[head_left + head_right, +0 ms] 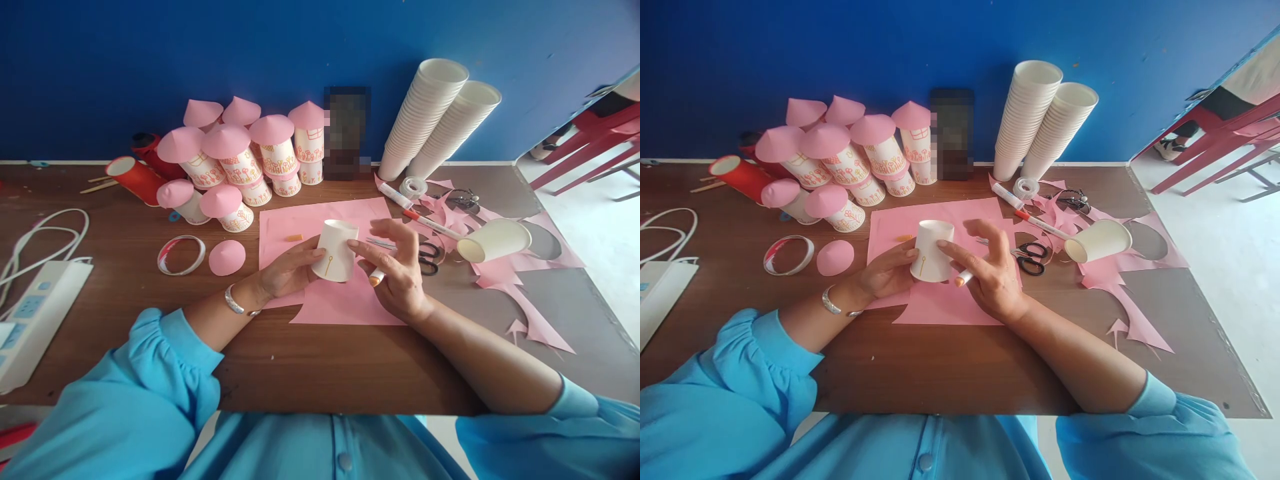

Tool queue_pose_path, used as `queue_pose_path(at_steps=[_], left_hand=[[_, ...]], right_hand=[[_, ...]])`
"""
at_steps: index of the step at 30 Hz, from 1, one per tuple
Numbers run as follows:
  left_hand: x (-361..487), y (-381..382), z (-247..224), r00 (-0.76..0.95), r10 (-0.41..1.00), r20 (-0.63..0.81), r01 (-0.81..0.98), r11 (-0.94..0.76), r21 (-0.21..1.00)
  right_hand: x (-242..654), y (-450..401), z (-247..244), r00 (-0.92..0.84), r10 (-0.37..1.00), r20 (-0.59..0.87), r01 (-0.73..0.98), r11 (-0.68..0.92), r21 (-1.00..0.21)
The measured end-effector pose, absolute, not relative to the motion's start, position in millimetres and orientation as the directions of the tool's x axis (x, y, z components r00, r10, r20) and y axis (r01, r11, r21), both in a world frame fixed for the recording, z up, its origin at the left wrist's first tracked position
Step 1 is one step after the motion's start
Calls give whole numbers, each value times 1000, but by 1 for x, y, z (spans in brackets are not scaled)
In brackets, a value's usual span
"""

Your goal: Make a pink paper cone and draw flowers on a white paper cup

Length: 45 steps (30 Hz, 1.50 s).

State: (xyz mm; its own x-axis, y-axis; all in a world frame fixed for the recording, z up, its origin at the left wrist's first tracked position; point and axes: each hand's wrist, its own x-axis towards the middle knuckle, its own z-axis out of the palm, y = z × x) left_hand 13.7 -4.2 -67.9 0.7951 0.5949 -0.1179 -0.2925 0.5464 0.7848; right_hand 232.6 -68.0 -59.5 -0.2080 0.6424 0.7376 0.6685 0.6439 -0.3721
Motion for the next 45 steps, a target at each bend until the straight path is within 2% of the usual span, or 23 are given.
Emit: queue_pose_path(at_steps=[4, 10, 15, 18, 23, 27, 32, 37, 39, 41, 45], left_hand=[[13, -3, -65, 787, 610, -87, -316, 521, 793], [14, -3, -63, 750, 655, -95, -359, 522, 774], [15, -5, -64, 785, 617, -52, -344, 504, 792], [15, -6, -65, 814, 581, -9, -306, 442, 843], [15, -7, -65, 764, 638, -99, -156, 331, 931], [17, -8, -62, 707, 703, -78, -178, 283, 942], [16, -9, -59, 684, 725, -79, -194, 285, 939], [17, -8, -57, 710, 699, -90, -166, 290, 943], [18, -6, -57, 713, 696, -90, -166, 292, 942], [18, -6, -56, 709, 699, -91, -167, 291, 942], [17, -5, -53, 721, 687, -90, -162, 294, 942]], right_hand=[[235, -67, -57, -231, 582, 779, 748, 618, -240], [233, -65, -57, -308, 573, 759, 726, 657, -201], [231, -66, -62, -378, 577, 724, 715, 679, -168], [229, -66, -62, -424, 549, 720, 714, 692, -107], [225, -67, -58, -471, 531, 705, 701, 710, -66], [226, -68, -54, -459, 529, 714, 676, 729, -106], [241, -73, -45, -260, 519, 814, 698, 684, -213], [245, -83, -34, -75, 666, 742, 561, 643, -521], [240, -86, -29, -44, 710, 703, 488, 629, -605], [234, -89, -24, -72, 719, 691, 446, 643, -623], [226, -94, -18, -127, 723, 679, 468, 647, -602]])
